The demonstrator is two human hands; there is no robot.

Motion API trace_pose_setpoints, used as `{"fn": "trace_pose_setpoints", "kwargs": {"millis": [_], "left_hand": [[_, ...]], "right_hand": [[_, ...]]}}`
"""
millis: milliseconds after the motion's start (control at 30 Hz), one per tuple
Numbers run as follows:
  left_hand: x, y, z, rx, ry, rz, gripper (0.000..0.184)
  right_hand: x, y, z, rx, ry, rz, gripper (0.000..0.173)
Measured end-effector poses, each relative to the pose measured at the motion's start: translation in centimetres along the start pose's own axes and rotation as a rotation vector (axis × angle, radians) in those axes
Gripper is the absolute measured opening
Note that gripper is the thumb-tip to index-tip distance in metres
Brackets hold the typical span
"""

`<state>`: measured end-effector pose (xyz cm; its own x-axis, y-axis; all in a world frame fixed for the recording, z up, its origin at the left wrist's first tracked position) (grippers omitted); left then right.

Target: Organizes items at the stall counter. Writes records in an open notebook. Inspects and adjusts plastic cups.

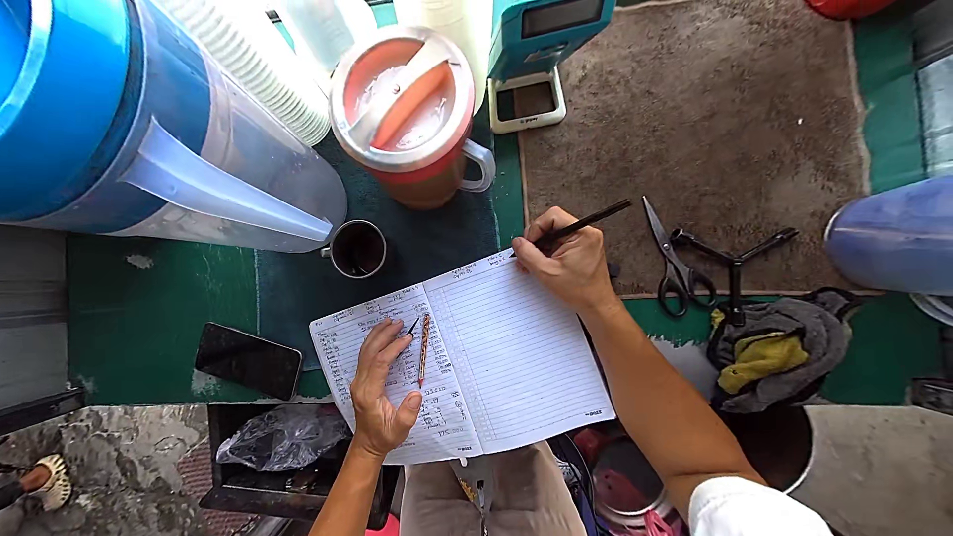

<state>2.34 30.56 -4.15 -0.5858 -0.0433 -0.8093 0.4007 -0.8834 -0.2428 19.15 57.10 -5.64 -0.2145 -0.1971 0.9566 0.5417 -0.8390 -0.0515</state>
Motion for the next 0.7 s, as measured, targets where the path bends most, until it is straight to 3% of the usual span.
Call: {"fn": "trace_pose_setpoints", "kwargs": {"millis": [700], "left_hand": [[0.1,0.0,0.1,0.001,-0.004,-0.006,0.075]], "right_hand": [[-0.9,-0.7,2.2,-0.018,-0.041,-0.035,0.017]]}}
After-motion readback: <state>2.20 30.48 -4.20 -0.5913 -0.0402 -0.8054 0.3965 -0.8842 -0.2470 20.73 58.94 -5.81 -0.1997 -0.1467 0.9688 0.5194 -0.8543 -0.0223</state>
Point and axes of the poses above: each hand's wrist, its own y-axis away from the middle knuckle, its own z-axis out of the back of the hand, x = y × z, the point moved 10 cm from there along -y, towards the middle knuckle
